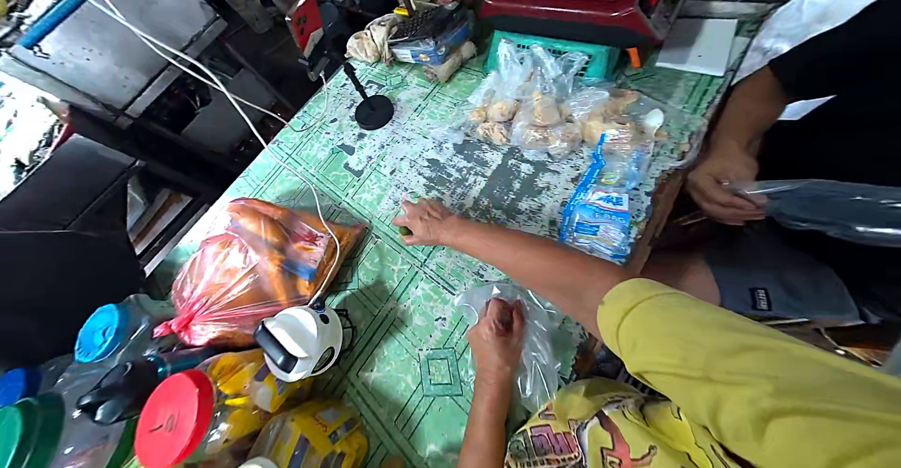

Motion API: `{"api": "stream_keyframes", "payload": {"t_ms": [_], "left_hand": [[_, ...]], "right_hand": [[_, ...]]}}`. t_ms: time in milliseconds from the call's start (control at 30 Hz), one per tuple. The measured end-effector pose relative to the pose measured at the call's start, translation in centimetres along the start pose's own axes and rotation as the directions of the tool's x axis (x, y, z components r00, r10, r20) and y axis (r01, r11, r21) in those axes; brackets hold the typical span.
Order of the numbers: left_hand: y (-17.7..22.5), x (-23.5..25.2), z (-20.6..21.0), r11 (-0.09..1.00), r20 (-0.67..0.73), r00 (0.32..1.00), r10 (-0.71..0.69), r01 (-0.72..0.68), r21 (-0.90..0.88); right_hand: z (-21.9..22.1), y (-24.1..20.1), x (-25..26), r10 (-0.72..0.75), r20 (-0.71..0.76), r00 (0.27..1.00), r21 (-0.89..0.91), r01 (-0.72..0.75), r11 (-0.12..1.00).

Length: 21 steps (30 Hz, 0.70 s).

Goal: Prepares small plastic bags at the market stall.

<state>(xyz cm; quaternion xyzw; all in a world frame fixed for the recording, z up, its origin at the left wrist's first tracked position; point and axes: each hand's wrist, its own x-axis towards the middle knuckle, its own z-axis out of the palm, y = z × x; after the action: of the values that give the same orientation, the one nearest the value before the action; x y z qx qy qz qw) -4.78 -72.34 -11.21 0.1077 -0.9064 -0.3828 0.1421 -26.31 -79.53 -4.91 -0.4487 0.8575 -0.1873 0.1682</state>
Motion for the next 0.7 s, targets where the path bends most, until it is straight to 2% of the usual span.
{"api": "stream_keyframes", "payload": {"t_ms": [100, 300, 367, 433, 500, 567, 700], "left_hand": [[0.1, 0.1, 0.0, 1.0, 0.001, 1.0, -0.009, 0.009, 0.001], [0.2, 0.4, 0.4, 1.0, -0.003, 1.0, -0.006, 0.006, 0.006], [0.0, 0.2, 0.4, 1.0, -0.011, 1.0, -0.005, 0.005, 0.013], [-0.2, 0.1, 0.1, 1.0, -0.01, 1.0, -0.01, 0.01, 0.0], [-0.5, 0.0, 0.0, 0.999, 0.02, 1.0, 0.004, -0.003, -0.049], [-0.9, 0.1, 0.0, 0.993, 0.034, 0.997, 0.071, -0.067, -0.094], [-1.2, 0.2, -0.1, 0.984, 0.025, 0.99, 0.137, -0.133, -0.123]], "right_hand": [[0.7, -0.9, 0.2, 0.03, 0.121, 0.992, -0.039, -0.025, 0.999], [0.5, -0.1, -0.4, 0.112, 0.129, 0.985, 0.001, -0.113, 0.994], [0.5, 0.0, -0.6, 0.15, 0.131, 0.98, 0.05, -0.158, 0.986], [0.6, 0.4, -1.5, 0.148, 0.088, 0.985, 0.215, -0.164, 0.963], [0.9, 1.3, -3.9, 0.113, -0.019, 0.993, 0.479, -0.091, 0.873], [0.1, 1.3, -8.4, 0.103, -0.154, 0.983, 0.672, 0.028, 0.74], [-2.9, -1.2, -21.7, 0.138, -0.311, 0.941, 0.883, 0.232, 0.408]]}}
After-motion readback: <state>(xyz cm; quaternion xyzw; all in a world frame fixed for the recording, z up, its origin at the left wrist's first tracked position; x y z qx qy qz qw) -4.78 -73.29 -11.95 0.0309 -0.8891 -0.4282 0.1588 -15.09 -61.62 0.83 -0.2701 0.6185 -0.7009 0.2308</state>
